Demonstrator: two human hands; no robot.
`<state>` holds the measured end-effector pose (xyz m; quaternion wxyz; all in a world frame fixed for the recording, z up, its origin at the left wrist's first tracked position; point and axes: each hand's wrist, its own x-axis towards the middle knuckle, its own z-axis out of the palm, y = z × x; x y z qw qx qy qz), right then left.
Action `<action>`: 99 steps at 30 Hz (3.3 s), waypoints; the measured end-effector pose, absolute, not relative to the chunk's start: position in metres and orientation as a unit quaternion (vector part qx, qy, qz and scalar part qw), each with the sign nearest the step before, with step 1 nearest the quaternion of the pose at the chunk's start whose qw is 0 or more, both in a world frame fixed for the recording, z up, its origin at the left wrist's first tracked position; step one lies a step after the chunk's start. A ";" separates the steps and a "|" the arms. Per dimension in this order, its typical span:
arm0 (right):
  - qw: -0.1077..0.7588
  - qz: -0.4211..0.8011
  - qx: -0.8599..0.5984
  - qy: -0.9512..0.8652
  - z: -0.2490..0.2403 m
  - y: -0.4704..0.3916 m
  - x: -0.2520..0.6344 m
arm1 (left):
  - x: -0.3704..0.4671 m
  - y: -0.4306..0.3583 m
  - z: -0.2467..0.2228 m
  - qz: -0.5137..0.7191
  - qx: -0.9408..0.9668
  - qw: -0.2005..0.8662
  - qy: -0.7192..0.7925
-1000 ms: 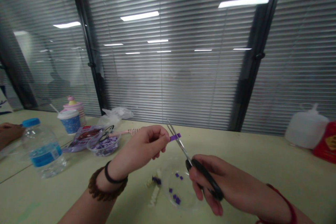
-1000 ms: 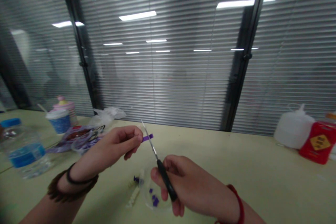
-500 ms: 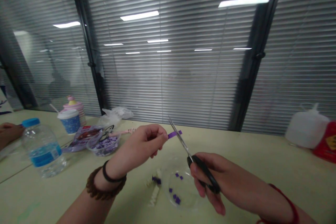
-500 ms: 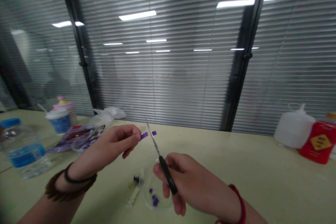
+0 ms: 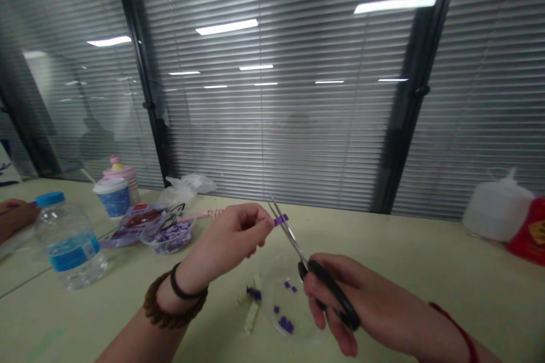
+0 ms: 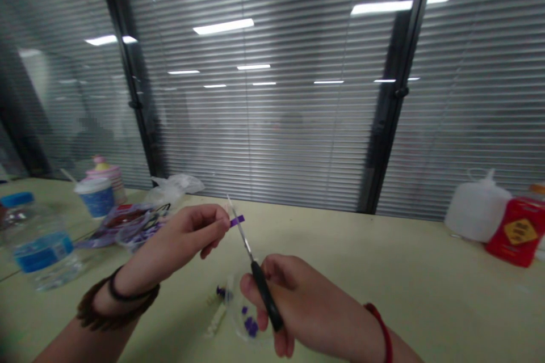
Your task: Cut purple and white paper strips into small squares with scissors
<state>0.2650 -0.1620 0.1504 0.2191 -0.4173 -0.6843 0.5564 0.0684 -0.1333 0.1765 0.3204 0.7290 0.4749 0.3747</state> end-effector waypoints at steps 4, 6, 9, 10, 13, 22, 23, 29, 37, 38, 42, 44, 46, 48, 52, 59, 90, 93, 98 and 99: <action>0.221 0.564 -0.412 -0.680 0.148 -0.160 0.264 | 0.069 -0.134 0.177 0.363 0.731 0.322 0.480; 0.222 0.563 -0.412 -0.681 0.147 -0.160 0.265 | 0.069 -0.134 0.178 0.362 0.732 0.323 0.479; 0.228 0.560 -0.409 -0.684 0.145 -0.159 0.267 | 0.069 -0.135 0.178 0.364 0.731 0.326 0.477; 0.230 0.560 -0.407 -0.684 0.145 -0.158 0.268 | 0.069 -0.135 0.179 0.365 0.730 0.328 0.476; 0.236 0.567 -0.401 -0.680 0.143 -0.157 0.269 | 0.068 -0.135 0.178 0.366 0.728 0.333 0.475; 0.237 0.575 -0.411 -0.667 0.145 -0.154 0.271 | 0.062 -0.129 0.175 0.377 0.730 0.329 0.465; 0.238 0.574 -0.414 -0.665 0.145 -0.154 0.271 | 0.062 -0.129 0.175 0.378 0.730 0.328 0.464; 0.243 0.569 -0.424 -0.661 0.146 -0.157 0.271 | 0.062 -0.129 0.174 0.399 0.727 0.333 0.448; 0.213 0.554 -0.425 -0.683 0.148 -0.158 0.268 | 0.065 -0.131 0.175 0.384 0.738 0.352 0.430; 0.213 0.551 -0.426 -0.685 0.148 -0.158 0.268 | 0.065 -0.131 0.175 0.383 0.739 0.353 0.427; 0.210 0.544 -0.427 -0.691 0.148 -0.158 0.268 | 0.065 -0.131 0.176 0.381 0.739 0.355 0.428; 0.213 0.544 -0.427 -0.691 0.149 -0.158 0.268 | 0.066 -0.131 0.177 0.380 0.739 0.354 0.429; 0.217 0.546 -0.427 -0.687 0.149 -0.159 0.268 | 0.066 -0.132 0.177 0.381 0.739 0.354 0.429; 0.218 0.550 -0.428 -0.683 0.149 -0.159 0.267 | 0.067 -0.132 0.176 0.383 0.737 0.356 0.428; 0.211 0.550 -0.428 -0.685 0.147 -0.158 0.268 | 0.067 -0.133 0.175 0.383 0.737 0.356 0.427; 0.219 0.555 -0.422 -0.682 0.148 -0.157 0.270 | 0.065 -0.130 0.176 0.379 0.735 0.344 0.444; 0.226 0.574 -0.421 -0.665 0.150 -0.161 0.265 | 0.068 -0.136 0.179 0.368 0.726 0.330 0.478; 0.222 0.571 -0.423 -0.668 0.152 -0.161 0.264 | 0.069 -0.136 0.179 0.367 0.725 0.333 0.479; 0.223 0.570 -0.422 -0.669 0.150 -0.161 0.265 | 0.070 -0.136 0.179 0.374 0.723 0.337 0.473; 0.222 0.570 -0.419 -0.670 0.149 -0.160 0.265 | 0.070 -0.136 0.179 0.375 0.721 0.338 0.474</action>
